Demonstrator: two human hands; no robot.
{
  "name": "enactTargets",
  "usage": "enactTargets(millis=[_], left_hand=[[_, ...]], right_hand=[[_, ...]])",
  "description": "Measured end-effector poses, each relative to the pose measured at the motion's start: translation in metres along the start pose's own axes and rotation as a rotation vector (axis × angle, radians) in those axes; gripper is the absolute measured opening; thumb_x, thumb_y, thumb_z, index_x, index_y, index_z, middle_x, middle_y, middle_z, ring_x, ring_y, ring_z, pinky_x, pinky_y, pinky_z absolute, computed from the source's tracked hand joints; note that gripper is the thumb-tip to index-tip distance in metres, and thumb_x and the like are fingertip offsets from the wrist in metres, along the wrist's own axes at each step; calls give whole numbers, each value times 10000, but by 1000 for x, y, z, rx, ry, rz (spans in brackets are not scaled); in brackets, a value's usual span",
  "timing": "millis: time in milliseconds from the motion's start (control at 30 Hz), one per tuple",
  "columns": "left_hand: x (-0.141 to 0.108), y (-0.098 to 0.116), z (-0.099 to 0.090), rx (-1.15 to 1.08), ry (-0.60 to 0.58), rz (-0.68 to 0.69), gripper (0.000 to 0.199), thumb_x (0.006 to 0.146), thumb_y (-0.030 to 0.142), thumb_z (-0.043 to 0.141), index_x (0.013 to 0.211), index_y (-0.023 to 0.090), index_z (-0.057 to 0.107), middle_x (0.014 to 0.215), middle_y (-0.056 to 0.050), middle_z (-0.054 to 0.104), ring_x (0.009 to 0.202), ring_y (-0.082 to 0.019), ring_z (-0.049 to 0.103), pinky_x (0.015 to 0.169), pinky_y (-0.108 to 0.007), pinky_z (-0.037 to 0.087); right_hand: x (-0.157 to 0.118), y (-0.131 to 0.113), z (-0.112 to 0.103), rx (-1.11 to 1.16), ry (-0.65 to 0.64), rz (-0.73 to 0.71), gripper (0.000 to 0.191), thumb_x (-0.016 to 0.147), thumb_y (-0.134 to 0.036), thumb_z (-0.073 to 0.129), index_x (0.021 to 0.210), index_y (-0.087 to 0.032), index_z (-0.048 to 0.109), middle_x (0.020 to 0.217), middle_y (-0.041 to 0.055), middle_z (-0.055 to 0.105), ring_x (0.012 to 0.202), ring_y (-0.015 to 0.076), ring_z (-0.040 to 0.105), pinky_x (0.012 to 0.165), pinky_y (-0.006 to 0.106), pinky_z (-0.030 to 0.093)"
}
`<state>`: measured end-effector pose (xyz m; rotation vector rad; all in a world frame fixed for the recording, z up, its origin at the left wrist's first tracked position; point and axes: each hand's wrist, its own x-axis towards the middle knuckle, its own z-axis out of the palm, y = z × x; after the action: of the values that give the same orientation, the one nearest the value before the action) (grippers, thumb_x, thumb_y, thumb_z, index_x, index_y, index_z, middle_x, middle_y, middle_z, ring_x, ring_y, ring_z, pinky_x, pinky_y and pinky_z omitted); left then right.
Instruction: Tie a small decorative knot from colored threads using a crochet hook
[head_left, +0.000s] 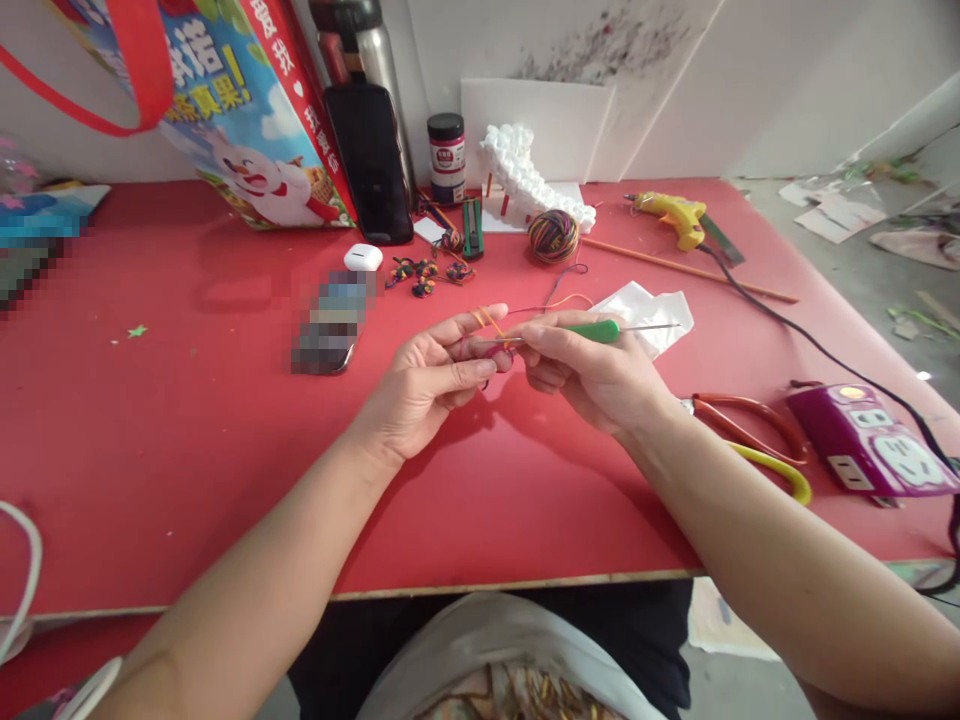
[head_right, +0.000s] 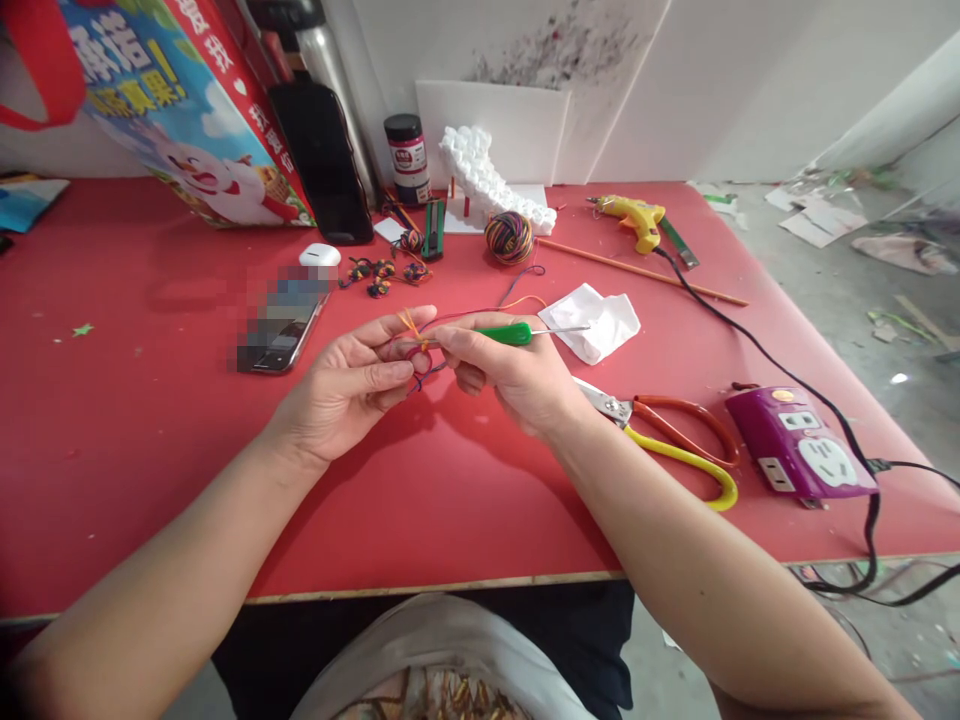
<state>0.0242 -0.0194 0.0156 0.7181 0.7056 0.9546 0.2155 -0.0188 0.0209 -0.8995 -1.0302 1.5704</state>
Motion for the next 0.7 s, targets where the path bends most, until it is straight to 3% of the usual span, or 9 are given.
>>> enactTargets(millis=[100,233,433,567,700], left_hand=[[0,-1,-2,42,-33,33,420,721,276,958,1118,175,868,883,-81,819,750,-111,674,531,-152,399],[2,-3,-3,80,-49,100,407,824,470,897,1092,164,879,895,-105,813,618,-86,530,524,-203,391],[4,-4,-2,16,-98,100,365,781,337,970,1096,181,871,796,-71,792,524,-30,387,485,-164,315],[2,-2,0,-49,-97,65,391,756,222,978,1122,173,851,716,-45,750,510,-25,408,465,-140,285],[0,1,2,-51,-69,49,419,777,214,954,1172,164,824,653,-3,681,483,-21,334,458,-145,255]], right_hand=[[0,0,-1,-12,-7,2,257,770,-321,887,622,-143,773,645,47,696,494,75,472,474,257,340],[0,1,-2,-13,-14,-11,207,797,-306,863,680,-143,811,651,51,713,498,78,473,477,258,343],[-2,3,-3,-58,-23,-57,159,846,-307,837,856,-151,871,678,40,715,541,100,506,505,273,374],[-4,8,-3,-59,-19,-109,132,866,-304,844,862,-174,869,615,0,651,533,100,488,522,282,390],[-4,14,-2,-64,-5,-140,118,885,-308,849,876,-193,875,601,-22,608,532,97,488,529,283,394]])
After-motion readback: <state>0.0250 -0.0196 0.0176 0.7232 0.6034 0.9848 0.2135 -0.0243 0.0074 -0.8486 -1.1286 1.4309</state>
